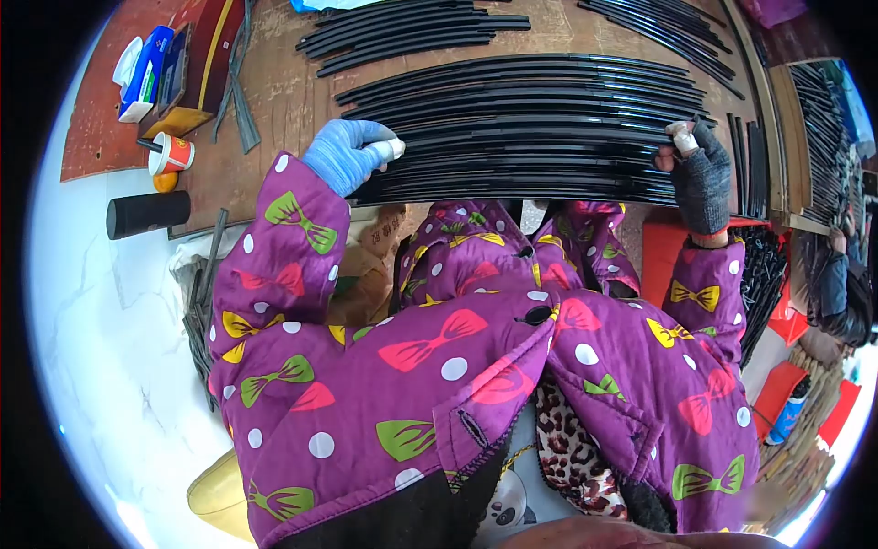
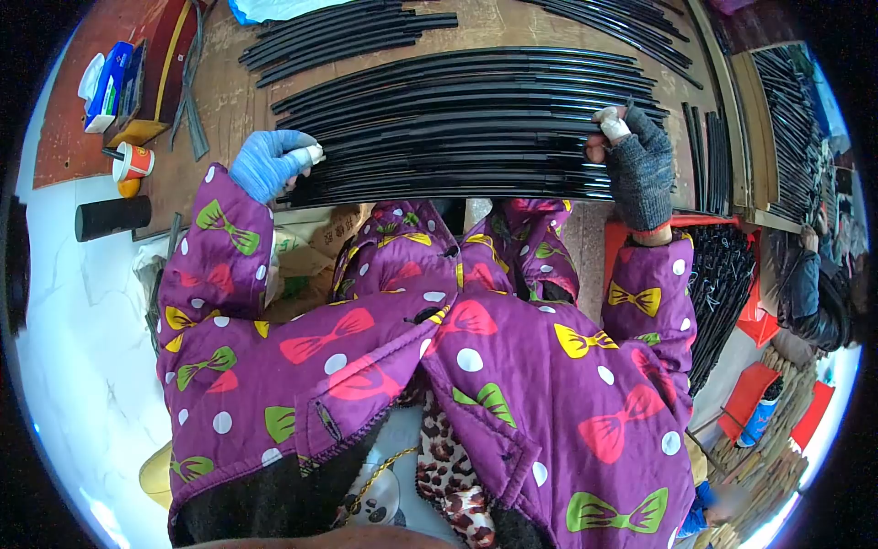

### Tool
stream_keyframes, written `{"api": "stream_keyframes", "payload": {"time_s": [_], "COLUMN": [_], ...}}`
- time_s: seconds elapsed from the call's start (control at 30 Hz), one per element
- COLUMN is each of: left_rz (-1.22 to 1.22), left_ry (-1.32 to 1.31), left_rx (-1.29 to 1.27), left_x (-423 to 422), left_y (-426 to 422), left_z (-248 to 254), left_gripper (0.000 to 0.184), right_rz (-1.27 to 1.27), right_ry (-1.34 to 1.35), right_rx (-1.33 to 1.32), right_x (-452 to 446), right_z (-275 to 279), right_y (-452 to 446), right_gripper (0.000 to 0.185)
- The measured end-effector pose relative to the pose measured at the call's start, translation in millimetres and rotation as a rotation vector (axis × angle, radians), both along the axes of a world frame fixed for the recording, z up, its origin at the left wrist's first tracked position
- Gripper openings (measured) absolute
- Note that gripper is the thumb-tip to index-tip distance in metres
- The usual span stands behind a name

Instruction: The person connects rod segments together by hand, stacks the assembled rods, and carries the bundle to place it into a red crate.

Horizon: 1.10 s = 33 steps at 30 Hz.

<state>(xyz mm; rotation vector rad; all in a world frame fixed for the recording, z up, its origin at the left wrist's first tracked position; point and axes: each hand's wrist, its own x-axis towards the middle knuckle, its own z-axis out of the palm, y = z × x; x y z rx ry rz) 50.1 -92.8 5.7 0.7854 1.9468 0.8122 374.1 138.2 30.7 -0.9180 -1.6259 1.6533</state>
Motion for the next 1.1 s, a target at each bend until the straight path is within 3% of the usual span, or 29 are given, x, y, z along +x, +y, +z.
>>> {"api": "stream_keyframes", "payload": {"time_s": [0.07,0.2,0.4,0.63,0.87,0.93,1.1], "left_rz": [-0.047,0.027,0.053,0.087,0.022,0.147,0.067], "left_ry": [-0.145,-0.152,0.113,0.077,0.181,-0.118,-0.182], "left_rx": [0.012,0.127,0.294,0.323,0.363,0.302,0.156], "left_x": [-7.6,7.7,28.2,28.6,20.3,23.2,19.2], "left_y": [-5.5,-7.4,3.9,4.9,-4.0,-3.2,4.4], "left_z": [-3.0,-6.8,-2.9,0.9,-4.0,-8.1,10.8], "left_gripper": [0.02,0.016,0.019,0.019,0.017,0.016,0.02], "right_rz": [0.008,-0.007,-0.003,-0.102,-0.033,-0.041,0.002], "right_ry": [0.004,0.006,-0.004,0.022,0.089,0.037,0.041], "right_rx": [0.008,0.034,0.03,-0.029,-0.038,0.019,0.027], "right_x": [0.6,0.9,3.2,11.5,9.1,2.9,-8.2], "right_z": [-1.4,-5.3,-8.1,-16.9,-22.6,-13.1,-9.7], "right_y": [1.0,0.8,10.2,24.3,23.8,12.9,17.0], "right_gripper": [0.017,0.015,0.012,0.013,0.014,0.014,0.014]}}
